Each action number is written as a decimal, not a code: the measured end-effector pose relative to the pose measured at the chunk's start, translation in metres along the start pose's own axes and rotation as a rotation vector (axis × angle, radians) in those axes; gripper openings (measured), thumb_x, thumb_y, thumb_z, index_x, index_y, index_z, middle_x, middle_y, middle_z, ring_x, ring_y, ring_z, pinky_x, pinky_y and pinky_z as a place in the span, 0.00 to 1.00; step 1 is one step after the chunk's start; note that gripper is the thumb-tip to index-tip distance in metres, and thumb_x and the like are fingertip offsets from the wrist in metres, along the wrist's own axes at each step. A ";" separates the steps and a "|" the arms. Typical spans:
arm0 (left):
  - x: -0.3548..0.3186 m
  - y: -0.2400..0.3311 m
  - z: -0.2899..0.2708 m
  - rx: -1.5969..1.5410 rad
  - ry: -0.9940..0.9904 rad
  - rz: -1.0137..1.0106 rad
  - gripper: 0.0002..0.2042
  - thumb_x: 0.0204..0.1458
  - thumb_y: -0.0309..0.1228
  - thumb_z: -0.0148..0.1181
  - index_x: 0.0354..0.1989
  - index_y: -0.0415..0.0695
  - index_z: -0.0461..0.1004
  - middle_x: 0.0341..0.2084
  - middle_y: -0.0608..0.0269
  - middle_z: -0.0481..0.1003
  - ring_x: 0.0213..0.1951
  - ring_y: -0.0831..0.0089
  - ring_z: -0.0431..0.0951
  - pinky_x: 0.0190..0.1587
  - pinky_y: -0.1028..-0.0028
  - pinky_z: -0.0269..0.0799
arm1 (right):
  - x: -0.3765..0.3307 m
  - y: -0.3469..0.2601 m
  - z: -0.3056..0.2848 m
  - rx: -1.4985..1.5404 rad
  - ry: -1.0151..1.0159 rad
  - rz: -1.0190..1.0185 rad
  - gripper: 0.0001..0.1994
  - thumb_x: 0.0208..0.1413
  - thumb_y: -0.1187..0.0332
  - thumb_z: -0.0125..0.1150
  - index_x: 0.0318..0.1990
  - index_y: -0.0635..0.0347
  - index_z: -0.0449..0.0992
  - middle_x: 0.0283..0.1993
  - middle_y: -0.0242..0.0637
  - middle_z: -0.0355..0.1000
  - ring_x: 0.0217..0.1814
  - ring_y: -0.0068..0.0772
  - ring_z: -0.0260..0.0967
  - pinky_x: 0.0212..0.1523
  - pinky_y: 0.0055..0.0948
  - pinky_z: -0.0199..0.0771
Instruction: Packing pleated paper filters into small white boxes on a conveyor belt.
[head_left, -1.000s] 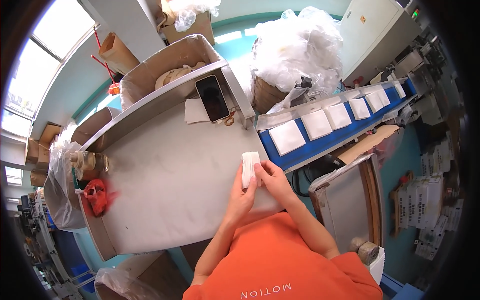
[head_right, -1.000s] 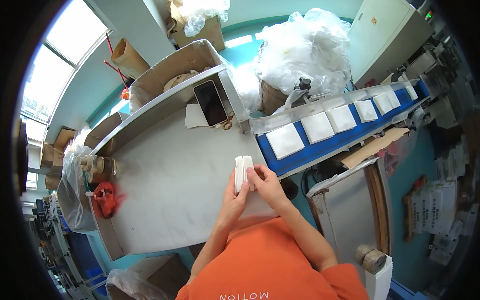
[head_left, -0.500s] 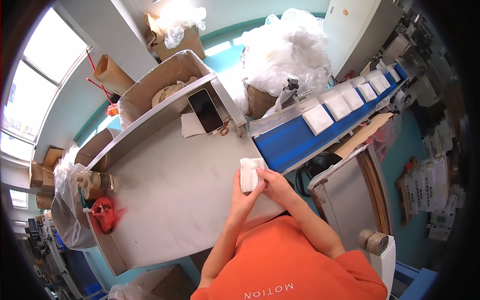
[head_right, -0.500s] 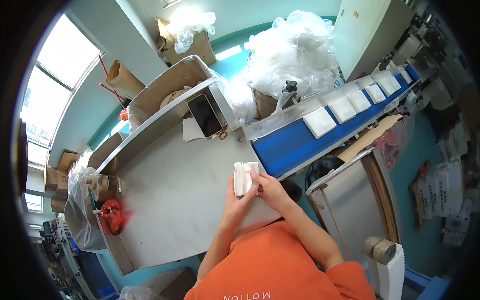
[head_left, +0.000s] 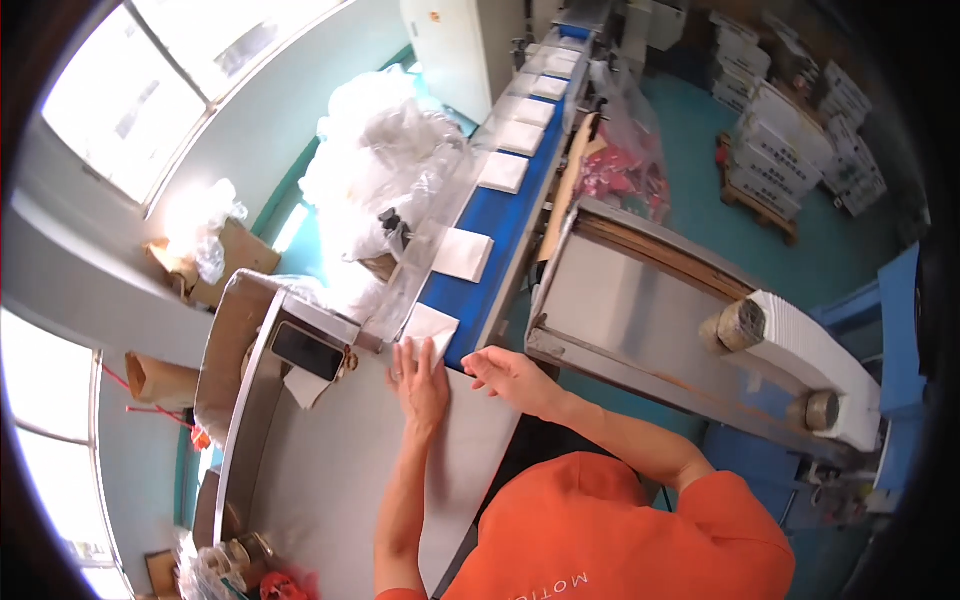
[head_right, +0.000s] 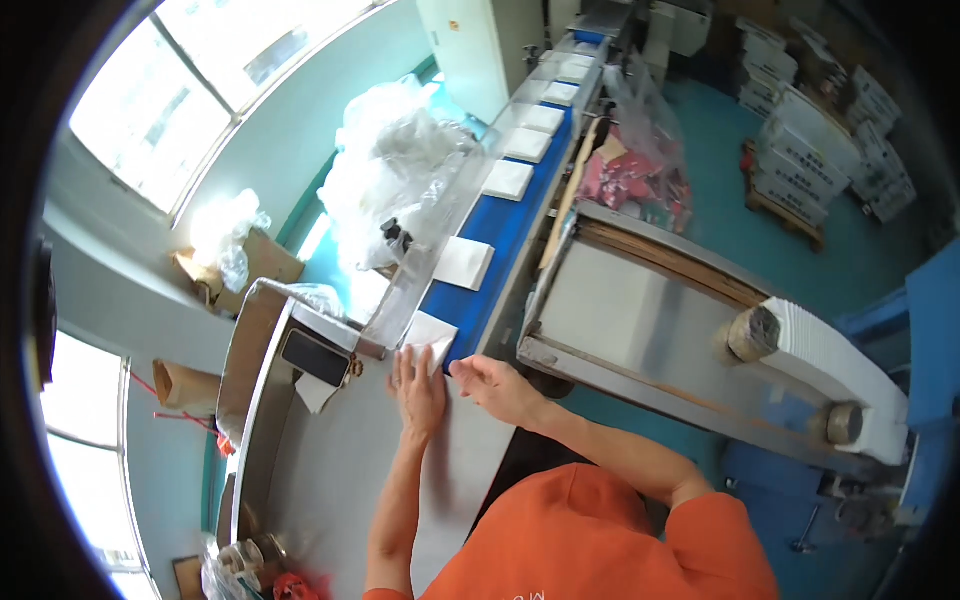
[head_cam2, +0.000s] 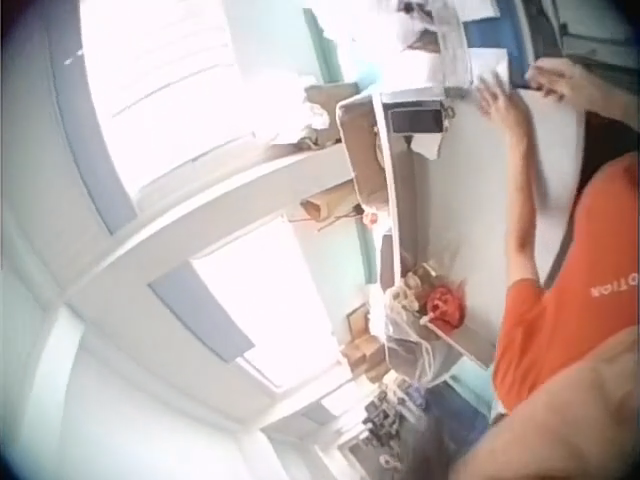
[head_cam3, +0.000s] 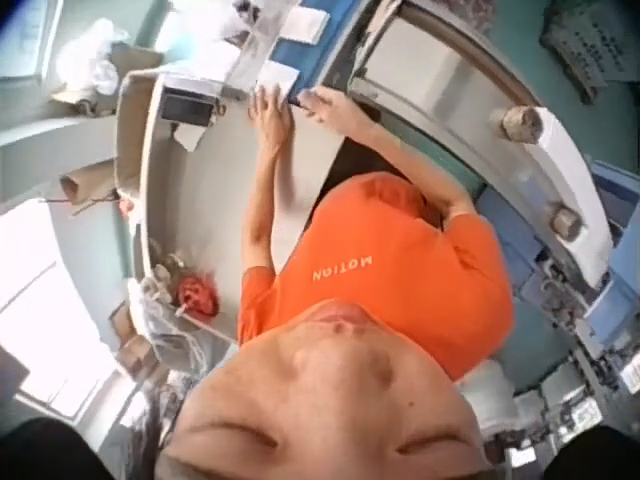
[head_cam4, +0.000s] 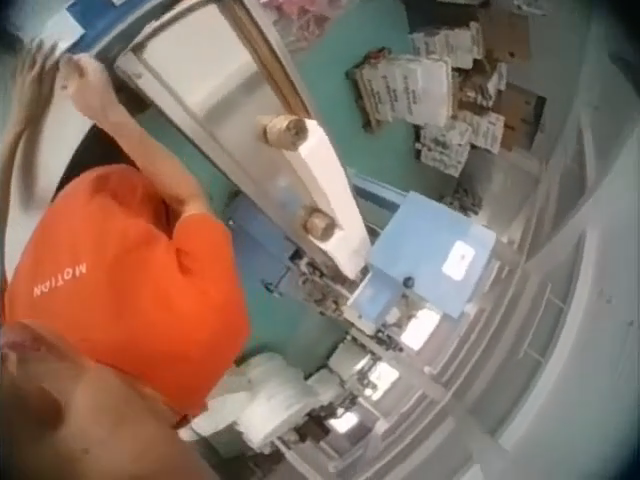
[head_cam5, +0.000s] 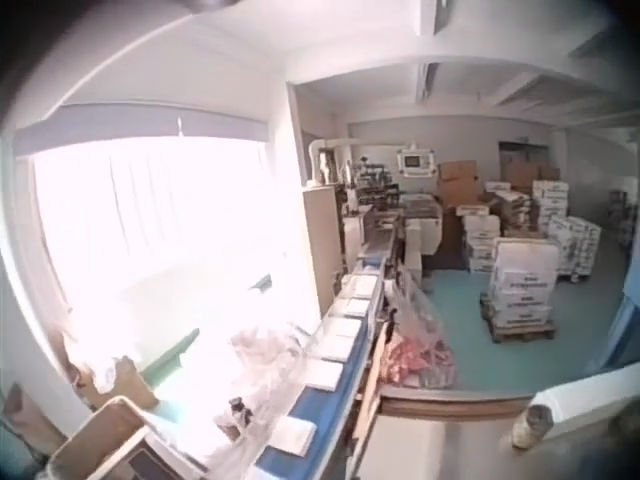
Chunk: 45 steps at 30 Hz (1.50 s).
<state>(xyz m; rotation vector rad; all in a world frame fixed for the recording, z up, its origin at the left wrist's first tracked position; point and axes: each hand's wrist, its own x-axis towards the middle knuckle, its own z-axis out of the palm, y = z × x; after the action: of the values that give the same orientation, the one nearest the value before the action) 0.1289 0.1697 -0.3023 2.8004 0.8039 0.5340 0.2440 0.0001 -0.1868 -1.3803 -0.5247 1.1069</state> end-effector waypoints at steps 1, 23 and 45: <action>0.013 -0.003 0.005 0.004 0.059 0.010 0.24 0.54 0.36 0.59 0.61 0.53 0.67 0.63 0.46 0.61 0.65 0.48 0.57 0.61 0.44 0.49 | -0.021 -0.017 -0.004 -0.041 -0.071 -0.075 0.26 0.66 0.47 0.45 0.53 0.62 0.70 0.47 0.32 0.70 0.47 0.23 0.68 0.47 0.25 0.69; -0.032 0.330 -0.085 -0.755 -0.356 1.037 0.17 0.48 0.28 0.65 0.49 0.46 0.75 0.57 0.53 0.67 0.56 0.54 0.68 0.54 0.59 0.65 | -0.310 -0.102 -0.007 -0.464 0.368 -1.467 0.31 0.65 0.45 0.40 0.54 0.69 0.73 0.50 0.51 0.73 0.43 0.44 0.74 0.47 0.32 0.71; 0.029 0.512 0.030 -0.644 -0.616 0.573 0.47 0.30 0.35 0.76 0.60 0.33 0.55 0.51 0.43 0.64 0.56 0.49 0.65 0.58 0.60 0.63 | -0.596 0.078 -0.568 -0.848 1.827 0.105 0.05 0.45 0.71 0.65 0.27 0.63 0.79 0.28 0.47 0.76 0.31 0.48 0.74 0.35 0.39 0.74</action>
<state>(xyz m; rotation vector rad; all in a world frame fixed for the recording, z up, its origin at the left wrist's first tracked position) 0.4070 -0.2455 -0.1851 2.3101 -0.2678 -0.0356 0.4377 -0.8043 -0.1885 -2.4596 0.5349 -0.6930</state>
